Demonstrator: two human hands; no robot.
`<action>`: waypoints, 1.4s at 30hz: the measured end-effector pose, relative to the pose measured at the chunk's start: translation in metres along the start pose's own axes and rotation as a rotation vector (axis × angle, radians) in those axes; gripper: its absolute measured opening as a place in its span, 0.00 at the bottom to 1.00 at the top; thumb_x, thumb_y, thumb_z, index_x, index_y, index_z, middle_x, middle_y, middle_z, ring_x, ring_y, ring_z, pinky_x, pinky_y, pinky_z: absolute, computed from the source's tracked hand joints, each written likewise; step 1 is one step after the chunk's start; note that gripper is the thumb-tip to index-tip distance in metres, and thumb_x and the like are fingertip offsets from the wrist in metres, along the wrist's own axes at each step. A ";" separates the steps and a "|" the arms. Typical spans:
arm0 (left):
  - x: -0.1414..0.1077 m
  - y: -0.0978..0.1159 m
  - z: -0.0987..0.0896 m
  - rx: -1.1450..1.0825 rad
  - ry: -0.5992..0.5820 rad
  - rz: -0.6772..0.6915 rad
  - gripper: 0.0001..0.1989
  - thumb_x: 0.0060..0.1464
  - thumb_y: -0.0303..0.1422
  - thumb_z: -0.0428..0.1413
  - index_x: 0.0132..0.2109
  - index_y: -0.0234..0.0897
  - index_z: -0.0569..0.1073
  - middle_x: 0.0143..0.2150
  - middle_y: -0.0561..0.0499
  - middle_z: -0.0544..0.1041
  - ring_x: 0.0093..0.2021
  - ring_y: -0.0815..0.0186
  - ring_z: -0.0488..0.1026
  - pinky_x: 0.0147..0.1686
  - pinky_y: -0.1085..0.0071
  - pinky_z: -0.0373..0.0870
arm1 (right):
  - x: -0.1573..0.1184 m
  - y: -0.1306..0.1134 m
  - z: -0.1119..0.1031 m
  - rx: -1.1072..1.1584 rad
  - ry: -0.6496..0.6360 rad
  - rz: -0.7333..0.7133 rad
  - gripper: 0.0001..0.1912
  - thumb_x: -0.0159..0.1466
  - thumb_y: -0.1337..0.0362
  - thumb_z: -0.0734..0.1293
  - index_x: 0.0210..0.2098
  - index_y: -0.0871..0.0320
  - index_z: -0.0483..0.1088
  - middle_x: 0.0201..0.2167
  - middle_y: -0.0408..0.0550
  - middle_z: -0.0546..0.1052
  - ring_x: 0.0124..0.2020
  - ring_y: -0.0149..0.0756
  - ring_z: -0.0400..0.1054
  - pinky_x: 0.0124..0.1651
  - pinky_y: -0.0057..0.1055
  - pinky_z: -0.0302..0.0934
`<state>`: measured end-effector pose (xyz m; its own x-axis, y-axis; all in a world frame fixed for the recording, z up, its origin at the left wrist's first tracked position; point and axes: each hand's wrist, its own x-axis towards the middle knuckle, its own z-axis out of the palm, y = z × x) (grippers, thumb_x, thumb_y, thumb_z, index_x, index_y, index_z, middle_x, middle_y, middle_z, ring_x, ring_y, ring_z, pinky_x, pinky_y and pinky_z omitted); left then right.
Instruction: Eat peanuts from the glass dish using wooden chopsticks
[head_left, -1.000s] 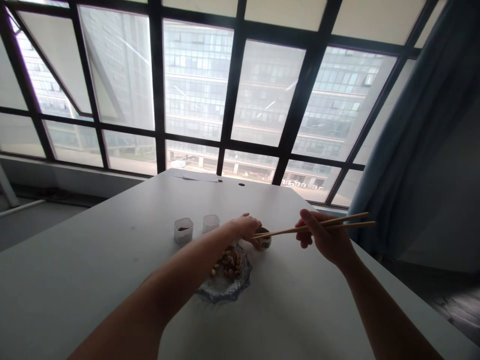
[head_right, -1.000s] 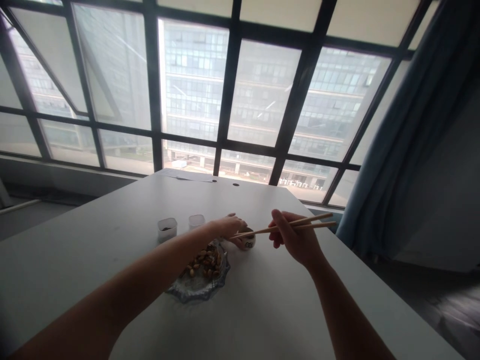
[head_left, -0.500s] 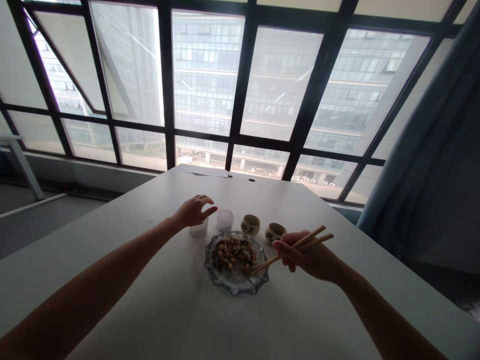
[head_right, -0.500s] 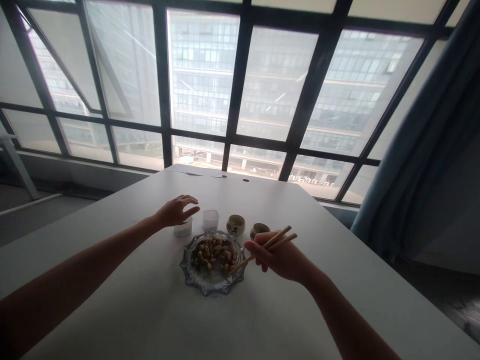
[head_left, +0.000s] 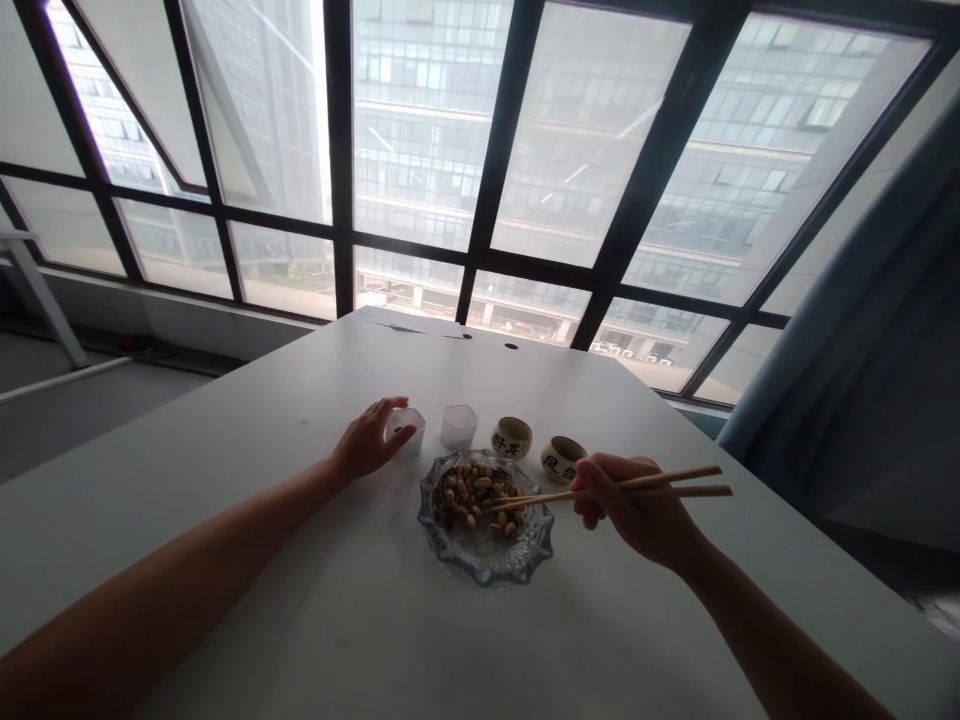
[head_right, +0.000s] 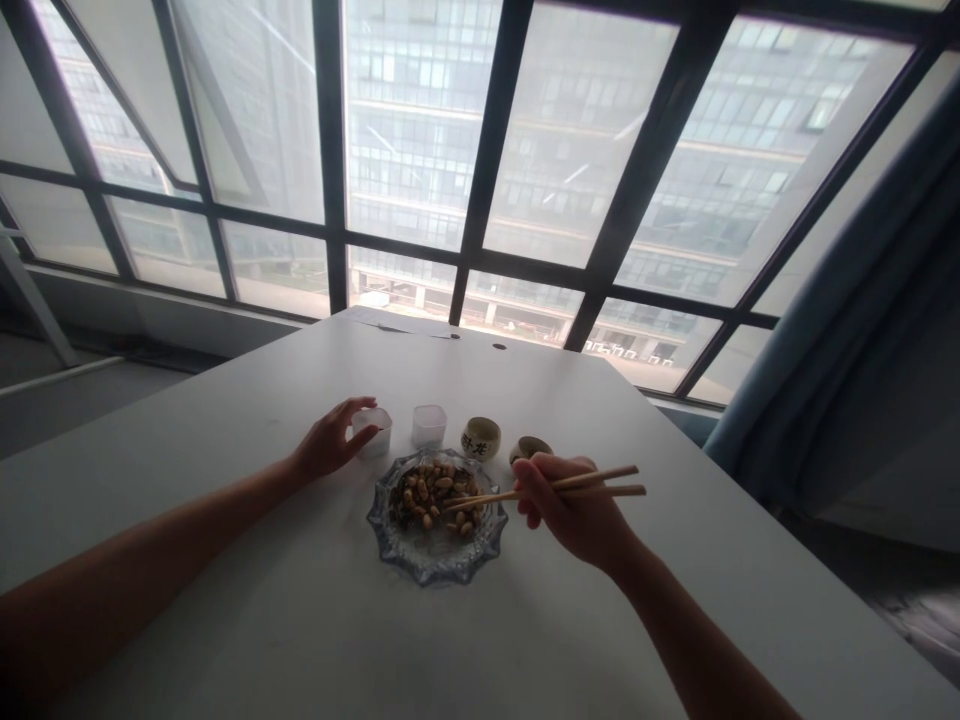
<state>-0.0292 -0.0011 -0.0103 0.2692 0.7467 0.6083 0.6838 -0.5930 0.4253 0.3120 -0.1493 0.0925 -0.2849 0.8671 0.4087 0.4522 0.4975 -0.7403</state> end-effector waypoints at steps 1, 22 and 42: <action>0.000 0.000 0.000 -0.002 0.001 -0.003 0.27 0.60 0.53 0.48 0.57 0.39 0.67 0.57 0.41 0.75 0.53 0.53 0.74 0.54 0.55 0.72 | 0.000 0.000 0.001 0.000 -0.033 -0.009 0.24 0.67 0.47 0.63 0.23 0.57 0.72 0.17 0.46 0.75 0.16 0.33 0.70 0.17 0.28 0.65; -0.001 -0.003 0.003 0.026 0.024 0.066 0.25 0.61 0.51 0.49 0.55 0.37 0.68 0.55 0.40 0.76 0.52 0.53 0.75 0.52 0.56 0.73 | 0.021 0.030 -0.005 0.655 0.581 0.359 0.25 0.48 0.45 0.78 0.20 0.60 0.72 0.12 0.44 0.72 0.14 0.29 0.66 0.13 0.23 0.61; -0.003 -0.008 0.009 -0.009 0.127 0.178 0.28 0.52 0.40 0.61 0.58 0.38 0.64 0.54 0.40 0.75 0.53 0.53 0.75 0.52 0.55 0.74 | 0.021 0.030 -0.007 0.701 0.633 0.313 0.24 0.46 0.46 0.79 0.21 0.61 0.72 0.12 0.45 0.72 0.13 0.30 0.65 0.13 0.23 0.60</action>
<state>-0.0294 0.0047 -0.0217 0.2973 0.5858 0.7540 0.6269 -0.7153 0.3086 0.3255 -0.1155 0.0825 0.3576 0.9124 0.1992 -0.2296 0.2927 -0.9282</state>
